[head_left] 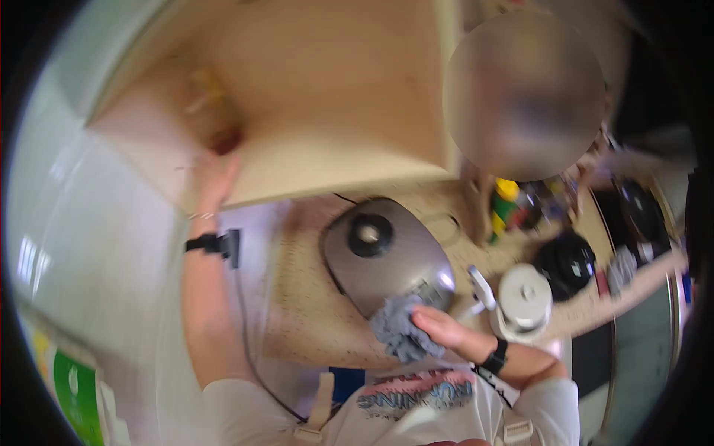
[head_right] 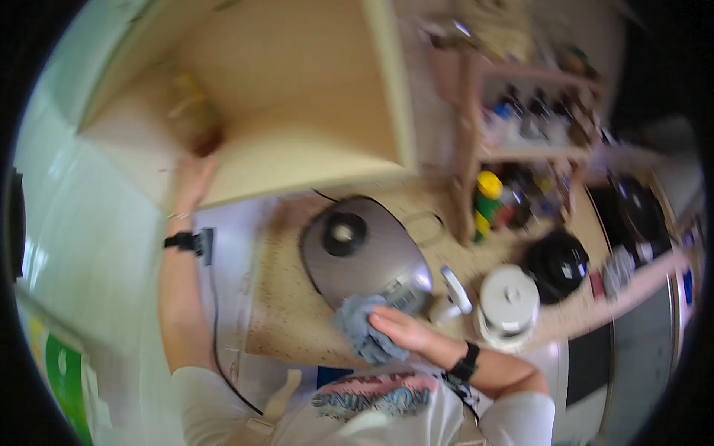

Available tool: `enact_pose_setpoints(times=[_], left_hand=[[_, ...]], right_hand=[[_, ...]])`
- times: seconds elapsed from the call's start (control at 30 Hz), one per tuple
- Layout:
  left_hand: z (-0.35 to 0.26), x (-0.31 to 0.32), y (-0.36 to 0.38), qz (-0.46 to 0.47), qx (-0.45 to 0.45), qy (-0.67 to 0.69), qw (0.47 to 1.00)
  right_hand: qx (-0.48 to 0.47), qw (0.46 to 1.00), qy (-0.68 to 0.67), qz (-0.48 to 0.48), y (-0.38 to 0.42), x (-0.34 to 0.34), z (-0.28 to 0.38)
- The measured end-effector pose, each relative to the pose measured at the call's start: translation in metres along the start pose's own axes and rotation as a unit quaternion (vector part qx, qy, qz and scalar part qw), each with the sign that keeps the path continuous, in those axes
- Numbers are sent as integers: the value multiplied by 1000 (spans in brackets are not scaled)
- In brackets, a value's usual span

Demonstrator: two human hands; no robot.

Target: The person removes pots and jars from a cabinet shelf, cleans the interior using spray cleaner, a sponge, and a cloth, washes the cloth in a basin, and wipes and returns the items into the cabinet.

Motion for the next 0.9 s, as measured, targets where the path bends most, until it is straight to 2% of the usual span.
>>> enact_pose_setpoints(times=[0.03, 0.1, 0.13, 0.17, 0.23, 0.3, 0.37, 0.43, 0.5, 0.53, 0.57, 0.6, 0.63, 0.67, 0.7, 0.73, 0.77, 0.83, 0.9], left_hand=[[-16, -18, 15, -66, 12, 39, 997], [-91, -97, 61, -139, 55, 319, 936], [-129, -132, 92, -153, 103, 324, 928], [-159, -160, 123, -174, 152, 325, 917], [-191, -186, 180, -102, 220, 358, 902], [-236, -215, 223, -84, 261, 374, 886], [-264, -224, 259, 42, 291, 443, 847], [-308, -224, 289, 232, 275, 560, 746], [-346, -207, 332, 371, 238, 580, 685], [-368, -196, 353, 400, 213, 583, 675], [-391, -182, 377, 427, 187, 585, 663], [-413, -163, 400, 439, 176, 558, 681], [-436, -140, 422, 451, 167, 531, 698], [-458, -118, 435, 418, 151, 530, 722], [-483, -98, 440, 382, 136, 527, 747], [-506, -84, 439, 341, 150, 473, 798], [-527, -74, 438, 300, 166, 416, 842], [-560, -47, 437, 328, 161, 271, 890], [-578, -33, 433, 367, 168, 232, 885]], right_hand=[[2, 1000, -16, -1, 9, 0, 3], [55, 998, -3, 9, 20, -4, 9], [81, 996, 16, 17, 27, -6, 10], [49, 998, 24, 37, 32, -7, 10], [-27, 995, 40, 90, 48, -12, 13], [-21, 989, 68, 127, 68, -24, 14], [-24, 987, 81, 135, 93, -43, 18], [-30, 990, 80, 110, 125, -75, 25], [-6, 994, 80, 81, 164, -121, 31], [6, 994, 80, 69, 184, -145, 35], [22, 995, 92, 13, 205, -171, 35], [36, 993, 107, -44, 226, -197, 33], [118, 984, 76, -111, 249, -226, 26], [201, 962, 45, -177, 273, -251, 15], [164, 958, 53, -228, 288, -273, 7], [125, 950, 60, -279, 298, -294, -6], [132, 944, 62, -296, 305, -310, -22], [140, 929, 67, -336, 316, -335, -43], [121, 928, 39, -350, 316, -336, -42]])
Point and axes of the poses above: each hand's wrist, its own y-axis away from the middle knuckle, its own x-axis out of the palm, z = x × y, the point moved 5 cm from there along -y, towards the middle knuckle, and after that the axes turned 8 degrees about -z, right-handed, at the moved point
